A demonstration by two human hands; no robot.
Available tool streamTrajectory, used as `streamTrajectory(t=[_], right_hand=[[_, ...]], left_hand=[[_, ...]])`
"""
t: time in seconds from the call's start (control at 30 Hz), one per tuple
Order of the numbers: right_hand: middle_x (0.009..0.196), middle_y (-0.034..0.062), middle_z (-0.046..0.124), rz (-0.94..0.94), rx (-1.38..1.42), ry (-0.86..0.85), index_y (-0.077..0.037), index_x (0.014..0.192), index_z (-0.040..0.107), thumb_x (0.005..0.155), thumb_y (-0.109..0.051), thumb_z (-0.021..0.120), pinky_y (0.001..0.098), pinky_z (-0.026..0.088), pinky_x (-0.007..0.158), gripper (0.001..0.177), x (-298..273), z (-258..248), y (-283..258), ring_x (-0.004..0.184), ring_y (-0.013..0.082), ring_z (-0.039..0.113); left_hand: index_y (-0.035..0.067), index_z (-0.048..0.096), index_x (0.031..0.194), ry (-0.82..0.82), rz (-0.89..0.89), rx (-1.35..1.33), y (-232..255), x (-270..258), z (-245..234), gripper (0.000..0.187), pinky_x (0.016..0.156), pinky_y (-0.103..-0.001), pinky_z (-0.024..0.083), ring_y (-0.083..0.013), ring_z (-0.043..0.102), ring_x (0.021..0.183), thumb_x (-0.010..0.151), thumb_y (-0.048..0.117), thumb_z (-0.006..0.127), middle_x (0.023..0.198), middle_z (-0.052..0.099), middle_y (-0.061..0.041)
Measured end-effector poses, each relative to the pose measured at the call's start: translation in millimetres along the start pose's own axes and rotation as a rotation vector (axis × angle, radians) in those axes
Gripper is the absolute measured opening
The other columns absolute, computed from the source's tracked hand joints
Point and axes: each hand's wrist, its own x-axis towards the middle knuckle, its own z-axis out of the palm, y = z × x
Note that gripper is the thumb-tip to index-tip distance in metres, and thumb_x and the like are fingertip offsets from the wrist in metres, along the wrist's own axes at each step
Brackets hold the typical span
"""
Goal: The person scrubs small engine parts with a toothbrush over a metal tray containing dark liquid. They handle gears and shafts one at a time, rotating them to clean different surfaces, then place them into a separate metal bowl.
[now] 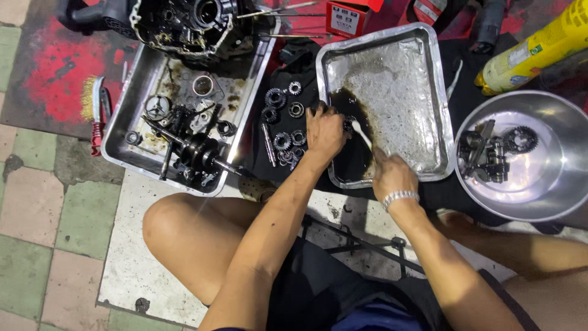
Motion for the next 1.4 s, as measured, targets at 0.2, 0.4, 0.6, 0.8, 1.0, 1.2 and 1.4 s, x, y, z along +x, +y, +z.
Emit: streamTrajectory(t=[0.2, 0.4, 0.6, 0.8, 1.0, 1.2, 1.4], right_hand=[[0.099, 0.0199, 0.068, 0.011, -0.022, -0.020, -0.024, 0.141, 0.063, 0.094, -0.012, 0.059, 0.0508, 0.057, 0.077, 0.049, 1, -5, 1, 0.086, 0.0400, 0.069], [0.099, 0.0201, 0.067, -0.033, -0.024, -0.003, -0.025, 0.142, 0.063, 0.094, -0.013, 0.058, 0.0504, 0.057, 0.076, 0.050, 18, 2, 1, 0.087, 0.0398, 0.069], [0.094, 0.0175, 0.067, 0.053, 0.012, -0.096, -0.025, 0.148, 0.056, 0.101, -0.015, 0.052, 0.0468, 0.059, 0.072, 0.048, 15, 7, 3, 0.080, 0.0356, 0.069], [0.093, 0.0162, 0.066, -0.127, -0.084, 0.014, -0.024, 0.144, 0.061, 0.090, -0.009, 0.059, 0.0450, 0.059, 0.073, 0.056, 21, 3, 17, 0.078, 0.0335, 0.068], [0.091, 0.0144, 0.067, -0.089, -0.069, -0.081, -0.026, 0.147, 0.059, 0.093, -0.007, 0.055, 0.0450, 0.060, 0.070, 0.057, 18, -15, 24, 0.075, 0.0321, 0.068], [0.092, 0.0143, 0.066, -0.155, -0.136, -0.032, -0.026, 0.143, 0.063, 0.092, -0.010, 0.057, 0.0458, 0.059, 0.071, 0.054, 18, -13, 32, 0.076, 0.0326, 0.068], [0.092, 0.0159, 0.064, -0.091, -0.134, -0.085, -0.024, 0.145, 0.060, 0.093, -0.011, 0.056, 0.0461, 0.059, 0.072, 0.054, 20, -15, 20, 0.076, 0.0336, 0.068]], left_hand=[[0.013, 0.078, 0.100, -0.043, -0.005, 0.034, 3, -1, -3, 0.038, 0.113, -0.063, 0.032, -0.0385, 0.052, 0.130, 0.069, 0.031, 0.089, 0.116, 0.070, -0.013], [0.014, 0.078, 0.104, -0.032, -0.014, 0.011, 5, -1, -4, 0.042, 0.113, -0.063, 0.031, -0.0371, 0.052, 0.130, 0.067, 0.030, 0.089, 0.116, 0.070, -0.011], [0.015, 0.079, 0.105, -0.060, -0.030, -0.016, 3, -1, -4, 0.040, 0.116, -0.062, 0.030, -0.0360, 0.053, 0.130, 0.069, 0.030, 0.089, 0.112, 0.072, -0.010], [0.017, 0.079, 0.110, -0.036, -0.013, -0.055, -3, -1, 0, 0.045, 0.115, -0.061, 0.030, -0.0352, 0.053, 0.129, 0.068, 0.029, 0.089, 0.114, 0.072, -0.010], [0.018, 0.078, 0.112, -0.057, 0.022, 0.000, -3, 0, -6, 0.049, 0.110, -0.058, 0.031, -0.0351, 0.050, 0.132, 0.067, 0.031, 0.090, 0.113, 0.072, -0.009], [0.019, 0.079, 0.108, -0.071, 0.044, 0.031, -1, 1, -8, 0.044, 0.108, -0.054, 0.034, -0.0334, 0.051, 0.129, 0.067, 0.032, 0.090, 0.113, 0.072, -0.007], [0.020, 0.080, 0.109, -0.034, 0.069, 0.036, -4, 1, -1, 0.045, 0.109, -0.056, 0.032, -0.0343, 0.051, 0.129, 0.067, 0.032, 0.090, 0.114, 0.071, -0.007]])
